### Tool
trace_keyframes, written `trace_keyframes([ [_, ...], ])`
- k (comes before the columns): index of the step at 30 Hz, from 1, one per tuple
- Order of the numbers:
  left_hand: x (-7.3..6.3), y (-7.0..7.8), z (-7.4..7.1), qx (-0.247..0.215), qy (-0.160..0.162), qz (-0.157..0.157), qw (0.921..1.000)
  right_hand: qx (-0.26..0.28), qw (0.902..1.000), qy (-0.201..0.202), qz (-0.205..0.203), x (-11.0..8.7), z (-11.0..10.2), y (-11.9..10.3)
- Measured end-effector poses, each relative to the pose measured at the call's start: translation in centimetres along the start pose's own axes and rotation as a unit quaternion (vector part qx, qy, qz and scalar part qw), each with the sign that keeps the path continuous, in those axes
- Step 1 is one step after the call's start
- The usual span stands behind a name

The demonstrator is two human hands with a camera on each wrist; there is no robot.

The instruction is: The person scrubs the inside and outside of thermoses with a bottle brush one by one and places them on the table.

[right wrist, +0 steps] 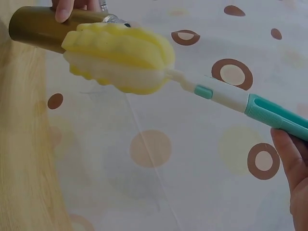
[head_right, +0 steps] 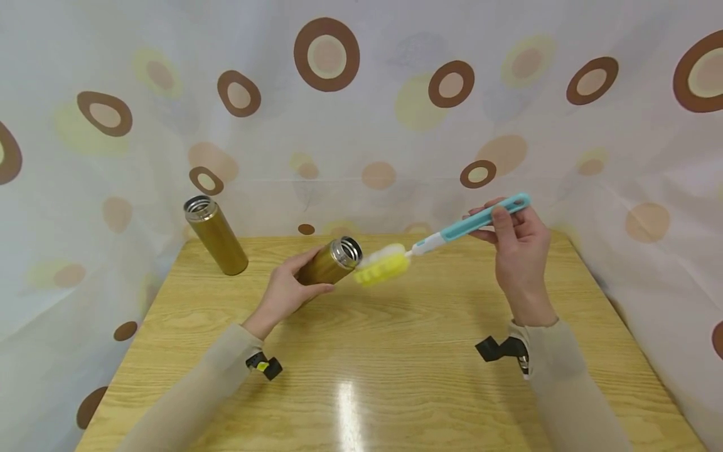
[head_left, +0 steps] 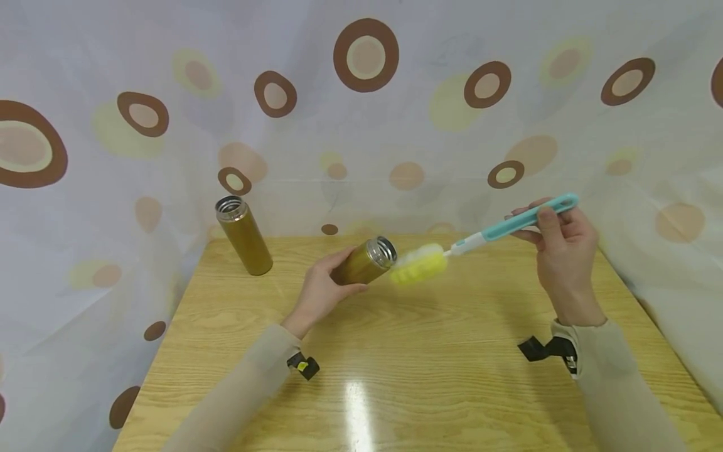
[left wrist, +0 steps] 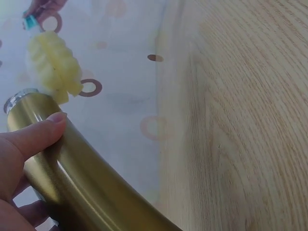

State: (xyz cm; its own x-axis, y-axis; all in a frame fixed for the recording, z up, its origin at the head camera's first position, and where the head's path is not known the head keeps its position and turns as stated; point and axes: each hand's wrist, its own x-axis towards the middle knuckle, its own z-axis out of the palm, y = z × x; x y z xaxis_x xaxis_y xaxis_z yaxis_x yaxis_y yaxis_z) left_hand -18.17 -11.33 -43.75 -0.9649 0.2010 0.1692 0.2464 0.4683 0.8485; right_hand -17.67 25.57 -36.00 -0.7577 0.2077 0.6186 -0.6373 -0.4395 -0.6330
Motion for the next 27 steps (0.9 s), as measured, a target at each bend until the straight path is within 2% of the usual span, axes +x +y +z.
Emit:
trace_keyframes([
  [6, 0.1, -0.1, 0.1, 0.010, -0.006, -0.002, 0.9999, 0.013, 0.9999, -0.011, 0.002, 0.1, 0.2, -0.2],
  [12, 0.2, -0.2, 0.3, 0.022, -0.013, -0.008, 0.9996, 0.016, 0.9998, -0.006, 0.010, 0.3, 0.6, -0.4],
  [18, 0.1, -0.1, 0.8, 0.027, -0.032, -0.002, 0.9991, 0.064, 0.9979, -0.005, 0.012, 0.3, 1.3, -0.4],
  [23, 0.0, 0.1, 1.4, 0.043, -0.048, 0.013, 0.9978, 0.074, 0.9970, 0.023, -0.001, 0.6, 2.0, -0.2],
  [27, -0.2, 0.6, 1.8, 0.063, -0.058, 0.010, 0.9963, 0.064, 0.9968, 0.047, -0.012, 0.8, 2.2, 0.1],
])
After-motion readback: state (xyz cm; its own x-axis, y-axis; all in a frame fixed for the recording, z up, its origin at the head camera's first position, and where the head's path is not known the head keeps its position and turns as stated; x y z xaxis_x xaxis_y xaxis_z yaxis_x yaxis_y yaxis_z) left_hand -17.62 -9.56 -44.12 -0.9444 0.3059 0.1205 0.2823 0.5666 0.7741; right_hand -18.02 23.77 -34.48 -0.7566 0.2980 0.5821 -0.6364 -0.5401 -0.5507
